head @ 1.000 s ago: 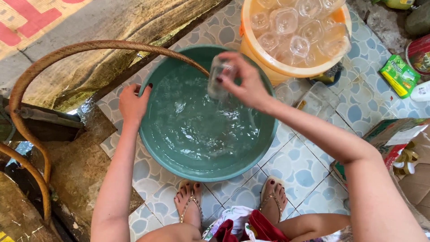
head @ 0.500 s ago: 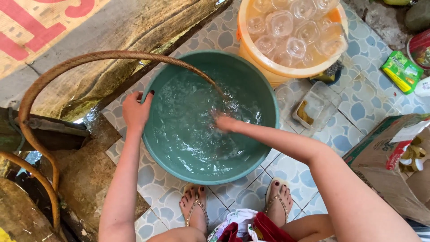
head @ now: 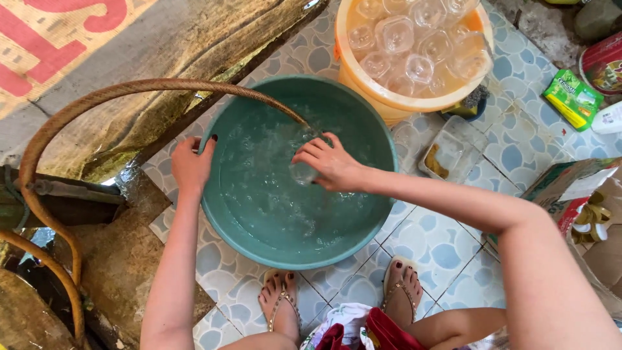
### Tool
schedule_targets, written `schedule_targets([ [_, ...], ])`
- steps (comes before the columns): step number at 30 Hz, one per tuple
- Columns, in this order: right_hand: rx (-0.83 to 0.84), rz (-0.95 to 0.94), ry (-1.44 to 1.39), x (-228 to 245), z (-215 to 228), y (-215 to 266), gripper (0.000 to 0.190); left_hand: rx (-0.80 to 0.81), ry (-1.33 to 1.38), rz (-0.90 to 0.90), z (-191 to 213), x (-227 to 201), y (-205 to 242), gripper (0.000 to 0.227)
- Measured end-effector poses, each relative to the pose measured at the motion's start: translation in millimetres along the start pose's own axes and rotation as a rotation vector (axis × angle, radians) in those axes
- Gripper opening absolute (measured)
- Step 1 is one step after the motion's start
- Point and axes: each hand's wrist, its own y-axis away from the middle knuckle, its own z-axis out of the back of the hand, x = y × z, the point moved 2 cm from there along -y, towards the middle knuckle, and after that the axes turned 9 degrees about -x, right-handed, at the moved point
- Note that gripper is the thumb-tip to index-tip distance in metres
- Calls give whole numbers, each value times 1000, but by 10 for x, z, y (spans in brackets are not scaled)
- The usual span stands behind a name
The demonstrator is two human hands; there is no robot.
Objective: Rinsing small plastic containers in a basin of water and transferring them to a larger bucket.
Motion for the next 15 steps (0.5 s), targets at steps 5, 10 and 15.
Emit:
schedule_targets([
  [5,-145,209,151,94,376,152,78,-10,-19,-6,19,-50,11,40],
  [10,-139,97,-49,198,733,163,73,1,-6,19,7,0,11,40],
  [15,-380,113,-35,49,837,146,37,-9,-17,-7,11,-3,20,41],
])
